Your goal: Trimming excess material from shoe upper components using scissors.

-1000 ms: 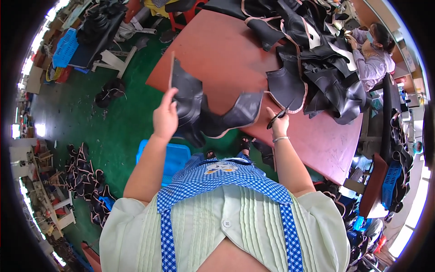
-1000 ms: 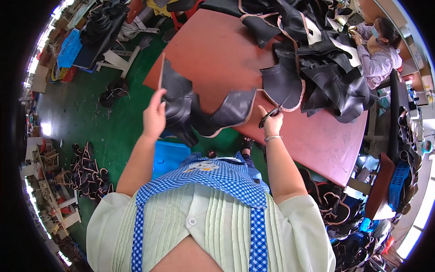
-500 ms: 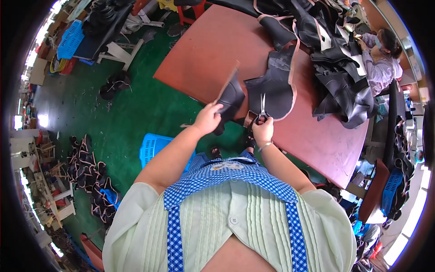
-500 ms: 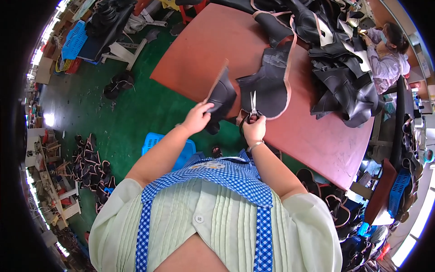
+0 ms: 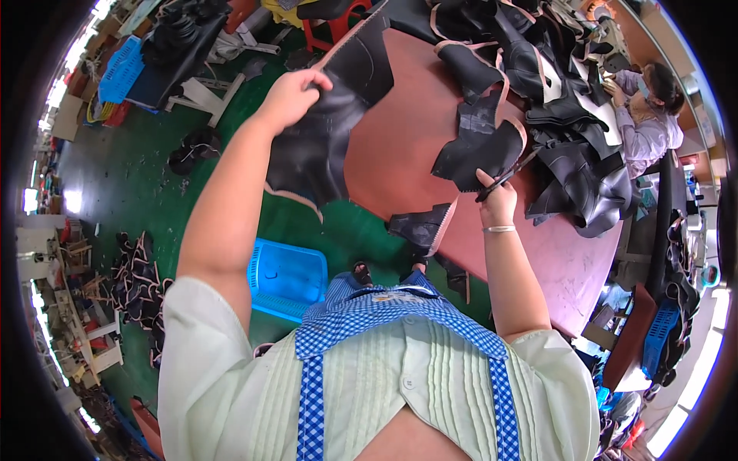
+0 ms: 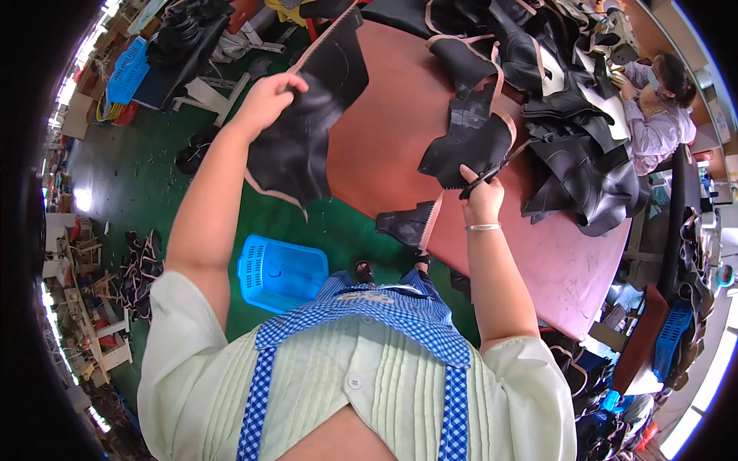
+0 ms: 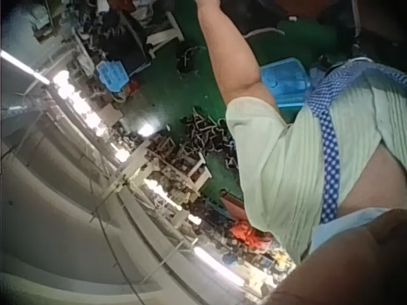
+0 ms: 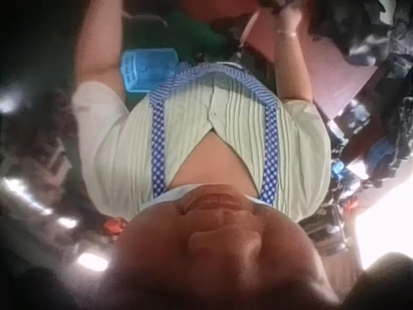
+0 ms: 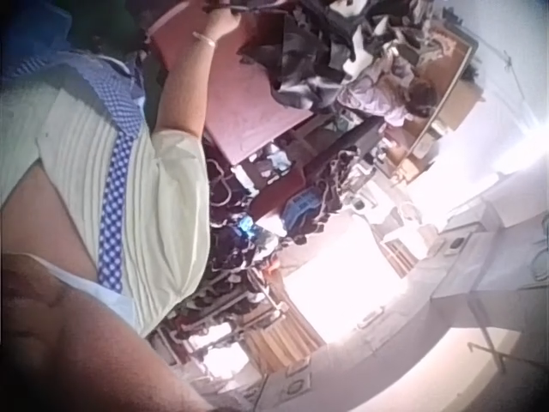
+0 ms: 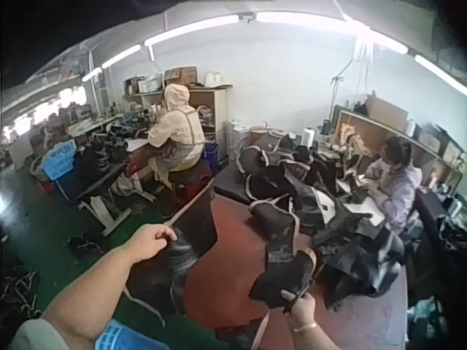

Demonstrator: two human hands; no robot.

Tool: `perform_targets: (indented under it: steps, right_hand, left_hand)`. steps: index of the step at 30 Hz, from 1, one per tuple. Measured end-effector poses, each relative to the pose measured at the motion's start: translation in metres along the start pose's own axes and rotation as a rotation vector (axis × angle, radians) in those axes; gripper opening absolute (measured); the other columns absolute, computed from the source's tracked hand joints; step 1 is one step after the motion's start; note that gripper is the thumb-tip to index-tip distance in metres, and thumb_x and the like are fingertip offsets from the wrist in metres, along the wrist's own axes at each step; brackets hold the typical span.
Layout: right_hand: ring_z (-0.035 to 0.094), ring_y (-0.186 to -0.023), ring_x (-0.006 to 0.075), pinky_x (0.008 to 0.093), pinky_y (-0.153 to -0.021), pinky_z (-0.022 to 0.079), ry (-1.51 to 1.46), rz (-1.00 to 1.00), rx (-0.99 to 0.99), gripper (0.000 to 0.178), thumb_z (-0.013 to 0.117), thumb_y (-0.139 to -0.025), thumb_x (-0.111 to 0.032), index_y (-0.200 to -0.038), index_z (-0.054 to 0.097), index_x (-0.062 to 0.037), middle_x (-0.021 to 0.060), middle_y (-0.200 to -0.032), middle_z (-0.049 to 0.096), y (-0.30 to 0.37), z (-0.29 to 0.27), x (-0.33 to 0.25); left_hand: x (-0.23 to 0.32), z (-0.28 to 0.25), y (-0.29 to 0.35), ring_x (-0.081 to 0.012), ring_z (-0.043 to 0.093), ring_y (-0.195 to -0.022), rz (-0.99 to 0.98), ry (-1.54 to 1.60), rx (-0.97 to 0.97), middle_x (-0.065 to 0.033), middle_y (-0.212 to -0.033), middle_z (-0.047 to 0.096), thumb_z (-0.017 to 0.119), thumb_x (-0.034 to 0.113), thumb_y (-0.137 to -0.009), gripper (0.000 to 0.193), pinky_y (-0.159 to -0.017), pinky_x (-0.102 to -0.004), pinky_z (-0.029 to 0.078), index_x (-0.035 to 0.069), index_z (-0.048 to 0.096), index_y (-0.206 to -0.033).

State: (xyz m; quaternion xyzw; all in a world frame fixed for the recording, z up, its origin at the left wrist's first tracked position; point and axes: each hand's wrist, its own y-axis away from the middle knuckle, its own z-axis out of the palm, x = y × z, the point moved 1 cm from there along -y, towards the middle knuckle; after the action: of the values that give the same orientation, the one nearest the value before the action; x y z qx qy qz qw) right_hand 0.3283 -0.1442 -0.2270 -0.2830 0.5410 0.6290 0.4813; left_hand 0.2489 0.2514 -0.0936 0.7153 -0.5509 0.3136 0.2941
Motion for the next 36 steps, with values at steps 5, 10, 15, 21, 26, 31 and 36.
perform_targets:
  steps: [5,10,15,21,26,31,36]
  right_hand:
    - [0.064,-0.081,0.0246,0.0328,-0.077,0.054,-0.282,0.133,-0.038,0.028,0.067,-0.073,0.010,-0.099,0.058,0.0062,0.0119,-0.094,0.063,0.000,-0.012,-0.029]
    - [0.065,-0.075,0.0216,0.0304,-0.060,0.050,-0.394,0.300,-0.168,0.020,0.069,-0.078,-0.003,-0.097,0.061,-0.0040,0.0091,-0.090,0.067,-0.016,-0.034,-0.072]
    - [0.063,-0.080,0.0204,0.0324,-0.063,0.050,-0.325,0.205,-0.184,0.021,0.067,-0.080,-0.002,-0.099,0.060,-0.0031,0.0072,-0.091,0.065,-0.037,-0.028,-0.097]
    - [0.039,-0.048,0.0029,0.0215,-0.043,0.029,0.739,-0.278,-0.050,0.024,0.073,-0.079,-0.021,-0.073,0.058,-0.0030,-0.0054,-0.057,0.048,-0.034,-0.057,-0.084]
    - [0.052,-0.052,0.0115,0.0224,-0.048,0.042,0.323,0.453,-0.576,0.033,0.052,-0.093,-0.036,-0.092,0.055,-0.0034,0.0017,-0.068,0.055,0.060,-0.072,-0.039]
    - [0.051,-0.054,0.0109,0.0229,-0.049,0.042,0.599,0.758,-0.829,0.054,0.048,-0.088,-0.056,-0.082,0.055,-0.0026,0.0010,-0.064,0.050,0.087,-0.064,0.022]
    - [0.056,-0.049,0.0184,0.0256,-0.044,0.042,0.652,1.023,-0.754,0.068,0.045,-0.080,-0.071,-0.076,0.055,-0.0032,0.0057,-0.061,0.054,0.080,-0.049,0.059]
  left_hand:
    - [0.002,0.087,-0.047,-0.0324,0.052,-0.107,0.473,-0.623,0.345,-0.0154,-0.119,0.052,0.069,0.026,-0.071,0.044,-0.086,-0.0438,0.045,0.018,0.059,-0.113]
    - [-0.004,0.229,0.048,-0.0172,0.059,-0.091,-0.153,0.496,-0.773,-0.0094,-0.099,0.065,0.080,0.028,-0.066,0.064,-0.083,-0.0307,0.047,0.006,0.053,-0.119]
    - [-0.009,0.283,0.111,-0.0312,0.061,-0.095,-0.110,0.354,-0.474,-0.0181,-0.101,0.065,0.070,0.022,-0.072,0.039,-0.085,-0.0370,0.047,0.002,0.062,-0.105]
    - [0.013,0.191,0.101,-0.0342,0.062,-0.093,-0.111,0.090,-0.175,-0.0209,-0.099,0.064,0.059,0.019,-0.084,0.034,-0.080,-0.0372,0.048,0.001,0.055,-0.113]
    - [0.001,0.140,0.144,-0.0363,0.060,-0.088,-0.160,-0.053,-0.308,-0.0202,-0.091,0.064,0.059,0.021,-0.080,0.028,-0.076,-0.0418,0.047,0.002,0.059,-0.101]
    - [-0.001,0.132,0.187,-0.0355,0.061,-0.084,-0.227,-0.011,-0.293,-0.0187,-0.089,0.064,0.061,0.018,-0.079,0.027,-0.074,-0.0398,0.048,0.001,0.059,-0.099]
    - [-0.011,0.138,0.212,-0.0325,0.063,-0.081,-0.257,0.201,-0.242,-0.0176,-0.089,0.066,0.062,0.016,-0.077,0.029,-0.072,-0.0357,0.049,0.001,0.060,-0.101]
